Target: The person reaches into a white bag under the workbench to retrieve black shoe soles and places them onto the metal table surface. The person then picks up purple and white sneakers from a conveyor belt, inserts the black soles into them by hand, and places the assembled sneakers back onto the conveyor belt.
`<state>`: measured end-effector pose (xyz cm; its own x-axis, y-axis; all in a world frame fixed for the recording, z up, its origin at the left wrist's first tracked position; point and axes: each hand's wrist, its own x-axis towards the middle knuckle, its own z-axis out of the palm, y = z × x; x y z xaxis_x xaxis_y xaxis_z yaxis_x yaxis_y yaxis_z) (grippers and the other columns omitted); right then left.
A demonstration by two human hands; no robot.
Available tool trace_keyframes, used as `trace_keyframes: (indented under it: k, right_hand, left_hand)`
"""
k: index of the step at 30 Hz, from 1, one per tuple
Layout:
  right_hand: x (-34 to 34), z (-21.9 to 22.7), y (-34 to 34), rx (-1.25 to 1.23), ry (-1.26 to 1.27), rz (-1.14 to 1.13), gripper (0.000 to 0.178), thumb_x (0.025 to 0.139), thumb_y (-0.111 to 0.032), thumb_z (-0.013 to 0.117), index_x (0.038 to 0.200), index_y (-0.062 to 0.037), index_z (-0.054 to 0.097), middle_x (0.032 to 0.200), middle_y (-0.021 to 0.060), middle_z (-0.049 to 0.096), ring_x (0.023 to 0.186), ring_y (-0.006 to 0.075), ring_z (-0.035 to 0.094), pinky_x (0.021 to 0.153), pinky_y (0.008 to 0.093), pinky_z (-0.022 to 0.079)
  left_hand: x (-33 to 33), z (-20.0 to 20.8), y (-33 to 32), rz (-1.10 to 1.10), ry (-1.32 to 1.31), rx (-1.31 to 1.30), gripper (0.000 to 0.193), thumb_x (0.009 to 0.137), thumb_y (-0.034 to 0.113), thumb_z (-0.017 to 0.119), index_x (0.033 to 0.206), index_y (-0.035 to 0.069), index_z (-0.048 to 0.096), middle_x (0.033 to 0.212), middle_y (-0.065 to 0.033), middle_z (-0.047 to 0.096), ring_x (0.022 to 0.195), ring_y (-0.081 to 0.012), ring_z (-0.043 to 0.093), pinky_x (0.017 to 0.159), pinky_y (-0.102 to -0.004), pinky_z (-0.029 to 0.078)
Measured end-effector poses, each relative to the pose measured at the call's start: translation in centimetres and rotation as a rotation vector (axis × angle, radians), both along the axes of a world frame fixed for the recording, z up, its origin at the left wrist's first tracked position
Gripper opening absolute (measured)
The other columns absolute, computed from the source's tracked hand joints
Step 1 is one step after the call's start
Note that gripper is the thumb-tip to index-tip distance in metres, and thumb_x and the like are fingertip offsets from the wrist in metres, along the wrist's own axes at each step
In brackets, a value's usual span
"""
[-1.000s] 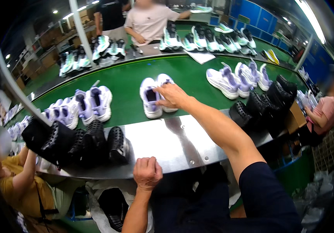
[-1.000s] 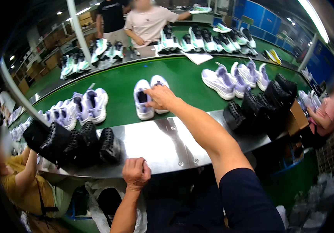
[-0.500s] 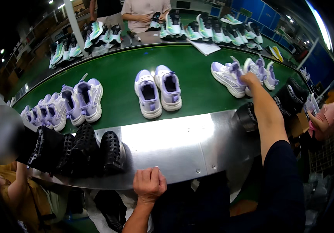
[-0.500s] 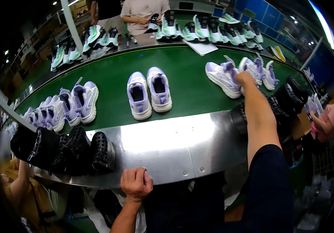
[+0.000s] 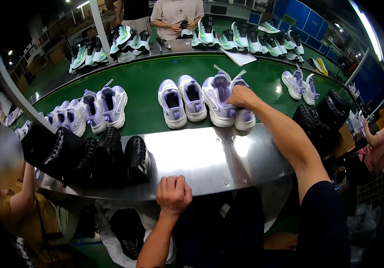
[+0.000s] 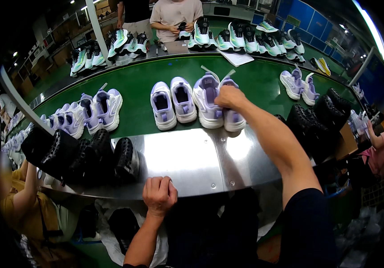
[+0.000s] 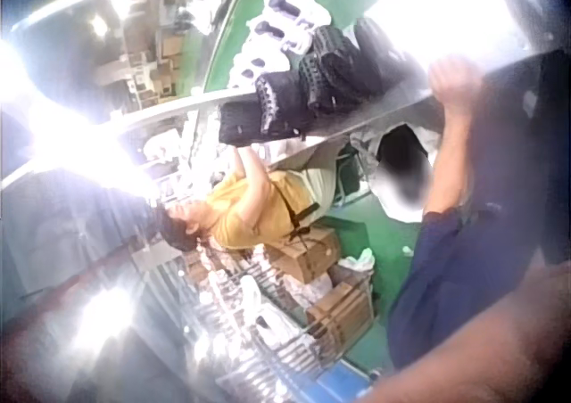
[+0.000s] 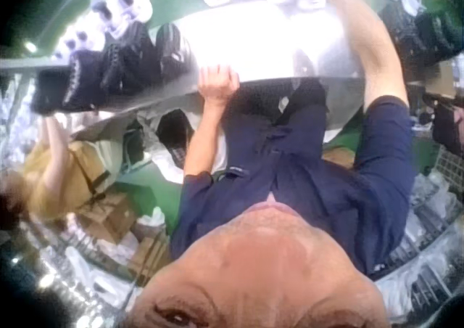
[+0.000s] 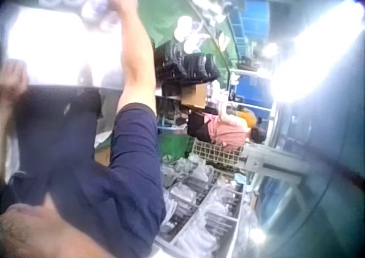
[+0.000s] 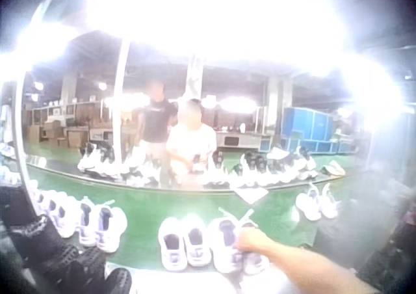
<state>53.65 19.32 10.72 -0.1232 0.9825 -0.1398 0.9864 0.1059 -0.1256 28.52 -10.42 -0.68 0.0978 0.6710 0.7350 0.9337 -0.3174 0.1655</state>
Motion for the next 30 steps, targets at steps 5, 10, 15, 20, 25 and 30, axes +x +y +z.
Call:
trace_keyframes:
  k: [5, 10, 15, 20, 25, 30]
  right_hand:
    - [0.2, 3.5, -5.8, -0.046, 0.116, -0.121, 0.04, 0.076, -0.024, 0.064, 0.103, 0.004, 0.075, 0.108, 0.0238, 0.073, 0.1, 0.0394, 0.072, 0.087, 0.0435, 0.058]
    - [1.2, 4.3, -14.7, -0.051, 0.174, -0.032, 0.037, 0.073, -0.023, 0.068, 0.097, 0.0037, 0.075, 0.103, 0.0265, 0.073, 0.097, 0.0399, 0.072, 0.086, 0.0447, 0.058]
    - [0.8, 2.0, -21.0, -0.016, 0.199, 0.003, 0.035, 0.075, -0.028, 0.073, 0.09, 0.0037, 0.074, 0.091, 0.0249, 0.073, 0.093, 0.0396, 0.072, 0.083, 0.0464, 0.059]
    - [5.4, 2.3, -25.7, 0.495, 0.765, 0.151, 0.031, 0.089, -0.029, 0.069, 0.102, -0.0003, 0.073, 0.091, 0.0214, 0.072, 0.084, 0.0389, 0.071, 0.076, 0.0472, 0.056]
    - [22.8, 4.0, -25.7, 0.843, 0.214, -0.534, 0.044, 0.093, -0.04, 0.068, 0.112, 0.0001, 0.067, 0.103, 0.0215, 0.07, 0.098, 0.0387, 0.069, 0.085, 0.0489, 0.054]
    - [28.6, 3.3, -21.9, 0.595, -0.146, -0.623, 0.061, 0.093, -0.055, 0.063, 0.117, 0.0009, 0.062, 0.112, 0.0235, 0.066, 0.105, 0.0421, 0.067, 0.088, 0.0523, 0.054]
  left_hand:
    - [0.2, 0.8, 0.1, -0.071, -0.059, -0.023, 0.009, 0.071, 0.001, 0.066, 0.08, 0.005, 0.065, 0.075, -0.0084, 0.054, 0.069, -0.0262, 0.056, 0.06, -0.0367, 0.047]
    - [1.3, 3.9, -0.3, -0.161, -0.408, -0.161, 0.022, 0.082, 0.007, 0.071, 0.103, 0.001, 0.067, 0.094, -0.0147, 0.064, 0.088, -0.0344, 0.061, 0.078, -0.0427, 0.051]
    - [8.1, 9.1, 3.5, -0.279, -0.387, -0.075, 0.058, 0.085, 0.02, 0.075, 0.135, 0.0, 0.054, 0.122, -0.0217, 0.06, 0.111, -0.04, 0.057, 0.098, -0.0463, 0.047]
    - [6.6, 12.1, 6.2, -0.261, -0.678, -0.525, 0.075, 0.082, 0.029, 0.08, 0.146, 0.008, 0.048, 0.107, -0.0206, 0.07, 0.095, -0.0364, 0.068, 0.091, -0.0473, 0.053]
    - [9.1, 16.3, 7.7, -0.19, 0.008, -0.001, 0.055, 0.079, 0.03, 0.083, 0.125, 0.004, 0.065, 0.103, -0.0161, 0.065, 0.098, -0.0327, 0.058, 0.092, -0.0417, 0.047]
    - [14.8, 15.1, 10.3, -0.191, 0.22, -0.507, 0.032, 0.084, 0.026, 0.075, 0.101, -0.001, 0.069, 0.098, -0.0233, 0.071, 0.096, -0.0374, 0.068, 0.086, -0.0476, 0.054]
